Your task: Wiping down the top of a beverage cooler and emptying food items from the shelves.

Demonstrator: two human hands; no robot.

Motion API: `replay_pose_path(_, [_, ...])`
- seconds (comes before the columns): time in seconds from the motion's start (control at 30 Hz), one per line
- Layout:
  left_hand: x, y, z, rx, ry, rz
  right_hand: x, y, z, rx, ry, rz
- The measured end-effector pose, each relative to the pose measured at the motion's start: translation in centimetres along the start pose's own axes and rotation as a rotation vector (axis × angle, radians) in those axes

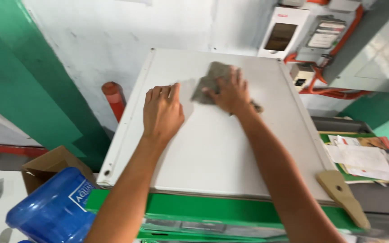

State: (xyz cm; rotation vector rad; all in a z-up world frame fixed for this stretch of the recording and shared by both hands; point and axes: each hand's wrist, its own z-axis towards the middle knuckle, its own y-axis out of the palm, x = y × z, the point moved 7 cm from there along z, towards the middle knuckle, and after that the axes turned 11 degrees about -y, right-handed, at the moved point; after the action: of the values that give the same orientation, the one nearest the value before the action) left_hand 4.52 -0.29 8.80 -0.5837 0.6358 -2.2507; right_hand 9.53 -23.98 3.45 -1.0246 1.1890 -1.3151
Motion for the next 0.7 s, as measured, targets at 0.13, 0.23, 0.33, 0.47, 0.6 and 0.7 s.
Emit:
replay_pose_path(0.13, [-0.7, -0.1, 1.6, 0.073, -0.068, 0.13, 5.1, 2.6, 7.0, 0.047, 0.114, -0.009])
replay_pose_path(0.23, [-0.8, 1.3, 1.9, -0.002, -0.075, 0.153, 5.2, 3.6, 11.5, 0.063, 0.186, 0.028])
replay_pose_path(0.33, [-1.6, 2.1, 1.0, 0.029, -0.12, 0.138, 3.9, 7.2, 16.5, 0.122, 0.199, 0.055])
replay_pose_path(0.47, [-3.6, 3.3, 0.5, 0.071, -0.188, 0.263, -3.5, 10.6, 21.3, 0.1, -0.181, -0.443])
replay_pose_path(0.6, [-4.7, 2.4, 0.5, 0.154, -0.273, 0.358, -16.3, 8.0, 14.5, 0.012, -0.637, -0.945])
replay_pose_path(0.7, [-4.6, 1.6, 0.8, 0.157, -0.294, 0.248, -15.7, 9.0, 11.7, 0.278, -0.859, -0.677])
